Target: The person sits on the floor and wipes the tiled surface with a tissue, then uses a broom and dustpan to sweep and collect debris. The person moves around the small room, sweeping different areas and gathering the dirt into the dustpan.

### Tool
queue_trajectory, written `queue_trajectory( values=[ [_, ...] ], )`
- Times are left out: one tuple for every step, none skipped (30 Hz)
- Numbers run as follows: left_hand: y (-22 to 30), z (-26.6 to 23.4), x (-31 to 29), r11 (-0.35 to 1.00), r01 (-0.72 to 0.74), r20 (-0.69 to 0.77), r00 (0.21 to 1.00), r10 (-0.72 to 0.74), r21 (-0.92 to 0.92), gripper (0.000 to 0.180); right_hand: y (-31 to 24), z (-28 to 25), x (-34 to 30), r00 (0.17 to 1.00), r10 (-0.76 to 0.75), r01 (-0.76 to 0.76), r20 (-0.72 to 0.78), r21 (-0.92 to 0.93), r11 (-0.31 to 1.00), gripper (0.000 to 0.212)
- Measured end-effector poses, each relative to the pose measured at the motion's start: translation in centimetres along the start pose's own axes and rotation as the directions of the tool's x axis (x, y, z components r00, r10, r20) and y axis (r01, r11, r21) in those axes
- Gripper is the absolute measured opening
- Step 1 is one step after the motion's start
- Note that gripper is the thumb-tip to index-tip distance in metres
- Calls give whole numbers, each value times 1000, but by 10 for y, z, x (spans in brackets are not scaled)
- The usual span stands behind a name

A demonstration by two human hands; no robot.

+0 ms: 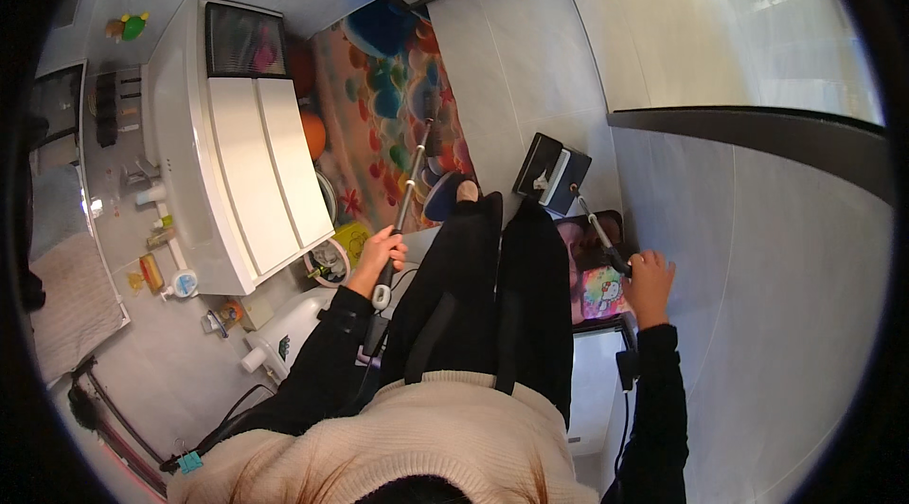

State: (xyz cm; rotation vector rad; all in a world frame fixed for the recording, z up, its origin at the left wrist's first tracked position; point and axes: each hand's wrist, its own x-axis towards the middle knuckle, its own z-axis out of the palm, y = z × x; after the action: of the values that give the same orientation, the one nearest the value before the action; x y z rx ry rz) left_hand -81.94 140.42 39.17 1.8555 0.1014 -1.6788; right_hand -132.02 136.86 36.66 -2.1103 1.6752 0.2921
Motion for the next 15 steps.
queue_trajectory(
  values=[
    [4,-19,-5,999,11,-13,1000,-12,-53,19,0,2,4,997,-7,10,76,-31,999,41],
    [2,-34,-4,1000,-28,-44,999,27,-10,12,2,7,11,989,3,-15,148,79,997,40],
    [1,-48,4,1000,-24,-84,996,24,5,10,0,9,16,986,-15,-6,164,128,992,42],
    [2,-61,15,1000,-30,-133,991,30,7,9,-1,8,19,983,-34,2,179,176,984,43],
    [3,-72,29,1000,-16,-140,990,14,-14,8,-3,5,22,982,-52,10,181,227,974,45],
    [10,-81,44,999,7,-110,994,-12,-43,10,-7,2,24,976,-21,-32,218,240,970,53],
    [16,-84,62,993,9,-177,984,-29,-115,11,-10,-2,26,977,-19,-36,215,247,968,55],
    [18,-80,75,993,-70,-106,993,60,-100,10,-13,-6,26,976,-18,-38,216,252,967,57],
    [20,-73,84,990,-73,-112,992,60,-119,10,-17,-10,26,979,-28,-29,203,270,962,59],
    [16,-57,89,941,29,56,998,-11,-338,10,-19,-12,26,977,-49,-12,209,279,960,57],
    [5,-34,90,816,161,88,987,-134,-556,11,-21,-14,26,972,-51,-12,230,262,965,55],
    [-15,-9,79,965,12,57,998,3,-262,11,-22,-16,26,970,-69,5,233,264,964,54],
    [-33,16,67,996,-88,-6,996,89,30,12,-24,-18,26,972,-80,21,221,258,966,53],
    [-46,36,51,1000,-27,9,1000,27,0,11,-23,-18,26,970,-74,14,230,255,967,50],
    [-54,48,34,994,76,103,992,-67,-83,11,-25,-20,26,973,-75,16,217,262,965,50]
  ],
)
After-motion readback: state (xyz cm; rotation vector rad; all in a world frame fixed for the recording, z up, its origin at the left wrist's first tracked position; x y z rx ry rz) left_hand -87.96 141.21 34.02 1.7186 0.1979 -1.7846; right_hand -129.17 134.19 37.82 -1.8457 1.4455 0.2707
